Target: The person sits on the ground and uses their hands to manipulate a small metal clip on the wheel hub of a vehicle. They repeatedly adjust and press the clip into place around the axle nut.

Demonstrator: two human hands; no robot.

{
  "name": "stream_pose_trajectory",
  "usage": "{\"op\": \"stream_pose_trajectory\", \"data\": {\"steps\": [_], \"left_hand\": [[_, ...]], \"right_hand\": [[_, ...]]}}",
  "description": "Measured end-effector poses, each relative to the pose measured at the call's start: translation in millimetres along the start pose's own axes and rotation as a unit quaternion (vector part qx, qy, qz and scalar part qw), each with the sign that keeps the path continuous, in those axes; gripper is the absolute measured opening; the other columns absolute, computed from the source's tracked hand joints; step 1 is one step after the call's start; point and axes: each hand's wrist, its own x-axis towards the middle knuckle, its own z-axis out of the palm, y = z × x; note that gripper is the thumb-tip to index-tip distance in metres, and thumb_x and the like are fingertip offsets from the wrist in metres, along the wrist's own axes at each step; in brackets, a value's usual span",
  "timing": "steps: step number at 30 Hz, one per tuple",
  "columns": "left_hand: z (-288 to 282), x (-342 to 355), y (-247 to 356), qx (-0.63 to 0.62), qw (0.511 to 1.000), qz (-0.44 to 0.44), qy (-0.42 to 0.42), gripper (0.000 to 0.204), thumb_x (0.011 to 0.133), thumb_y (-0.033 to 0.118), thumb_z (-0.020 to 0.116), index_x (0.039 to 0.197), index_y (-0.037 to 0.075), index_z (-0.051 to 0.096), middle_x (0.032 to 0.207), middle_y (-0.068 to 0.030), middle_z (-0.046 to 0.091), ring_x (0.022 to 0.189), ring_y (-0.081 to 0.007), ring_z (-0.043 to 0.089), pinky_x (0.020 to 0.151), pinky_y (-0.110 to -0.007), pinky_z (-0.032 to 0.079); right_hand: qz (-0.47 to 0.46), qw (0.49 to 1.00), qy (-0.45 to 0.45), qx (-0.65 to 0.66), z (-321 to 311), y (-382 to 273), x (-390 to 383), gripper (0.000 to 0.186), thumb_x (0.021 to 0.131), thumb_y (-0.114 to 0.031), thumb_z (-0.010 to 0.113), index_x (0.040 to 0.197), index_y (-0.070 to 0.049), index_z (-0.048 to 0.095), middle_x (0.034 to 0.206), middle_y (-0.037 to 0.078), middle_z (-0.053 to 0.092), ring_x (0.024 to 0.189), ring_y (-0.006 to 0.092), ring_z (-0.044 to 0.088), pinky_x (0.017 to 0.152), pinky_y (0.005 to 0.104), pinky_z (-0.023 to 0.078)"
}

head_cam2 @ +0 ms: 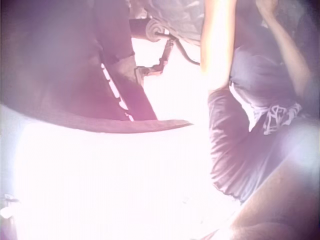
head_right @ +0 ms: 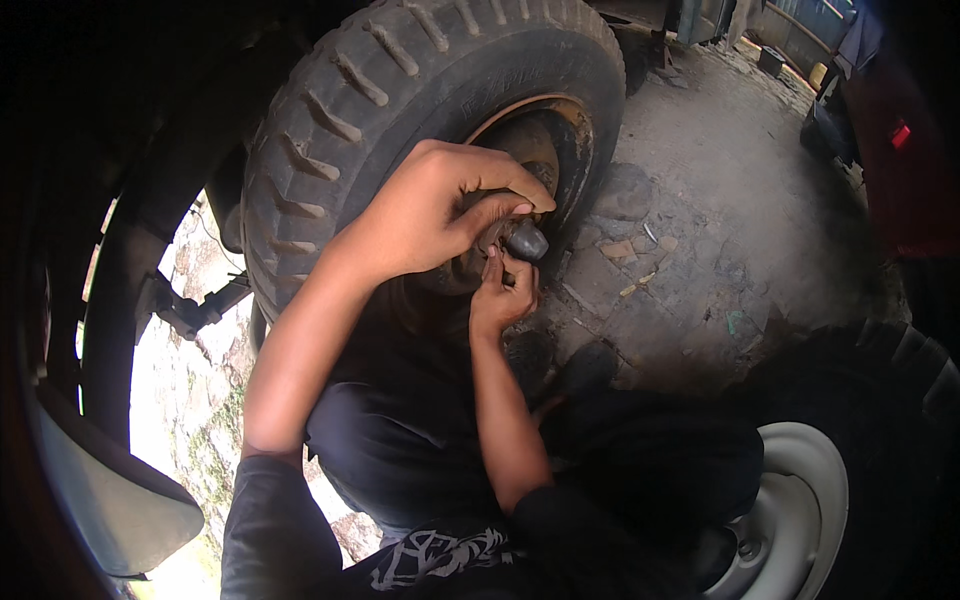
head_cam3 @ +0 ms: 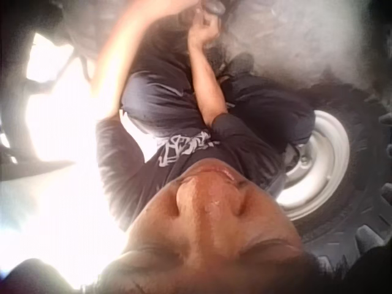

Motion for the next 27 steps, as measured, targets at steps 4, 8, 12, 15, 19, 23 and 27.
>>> {"op": "stream_pose_trajectory", "data": {"steps": [4,8,12,15,19,23,27], "left_hand": [[-3,-1,2,-0.005,1.000,-0.004,0.009,0.020,0.091,-0.006,0.075,0.108,0.002,0.082,0.099,-0.0133,0.082,0.094,-0.0292,0.081,0.084,-0.037,0.064],[-3,2,3,-0.011,1.000,-0.003,0.004,0.018,0.093,-0.004,0.075,0.107,0.002,0.083,0.099,-0.0128,0.082,0.093,-0.0282,0.081,0.085,-0.036,0.064],[-4,4,3,-0.008,1.000,-0.019,0.010,0.018,0.093,-0.003,0.075,0.108,0.003,0.083,0.100,-0.0126,0.083,0.093,-0.0280,0.081,0.085,-0.036,0.064],[-1,-1,6,0.007,0.999,-0.031,-0.006,0.019,0.092,-0.003,0.076,0.108,0.003,0.084,0.102,-0.0128,0.083,0.095,-0.0276,0.081,0.086,-0.037,0.064],[-3,0,3,0.003,1.000,-0.027,-0.011,0.019,0.092,-0.003,0.076,0.108,0.003,0.084,0.102,-0.0128,0.083,0.096,-0.0282,0.081,0.086,-0.037,0.063],[-3,0,4,0.002,0.999,-0.032,-0.002,0.019,0.091,-0.003,0.076,0.108,0.003,0.083,0.101,-0.0136,0.083,0.096,-0.0298,0.081,0.086,-0.037,0.063],[1,-1,1,0.017,1.000,-0.017,0.005,0.019,0.090,-0.004,0.077,0.107,0.003,0.083,0.101,-0.0142,0.082,0.095,-0.0309,0.081,0.085,-0.039,0.063]], "right_hand": [[0.034,0.994,0.000,0.105,5,-11,13,0.018,0.089,-0.014,0.091,0.089,-0.005,0.076,0.083,0.008,0.073,0.073,0.0272,0.067,0.067,0.0421,0.052],[-0.070,0.996,-0.058,0.025,-1,-36,32,0.023,0.088,-0.002,0.084,0.082,-0.001,0.062,0.077,0.008,0.060,0.067,0.0229,0.055,0.068,0.0366,0.048],[-0.064,0.997,-0.045,-0.024,-2,-21,15,0.018,0.084,-0.005,0.084,0.083,-0.004,0.066,0.077,0.008,0.061,0.069,0.0276,0.060,0.068,0.0419,0.046],[-0.063,0.996,-0.044,-0.038,0,-19,10,0.019,0.086,-0.015,0.089,0.084,-0.008,0.072,0.084,0.007,0.067,0.075,0.0303,0.065,0.068,0.0444,0.046],[-0.092,0.995,0.000,-0.035,9,-25,17,0.023,0.088,-0.016,0.087,0.081,-0.004,0.069,0.078,0.009,0.060,0.067,0.0310,0.058,0.062,0.0431,0.045],[-0.057,0.997,0.005,-0.047,4,-21,12,0.017,0.085,-0.020,0.093,0.084,-0.011,0.078,0.083,0.003,0.071,0.078,0.0298,0.071,0.074,0.0460,0.052],[-0.067,0.996,0.030,-0.045,18,-27,36,0.014,0.085,-0.016,0.091,0.083,-0.010,0.079,0.087,0.005,0.074,0.081,0.0297,0.072,0.072,0.0457,0.053]]}}
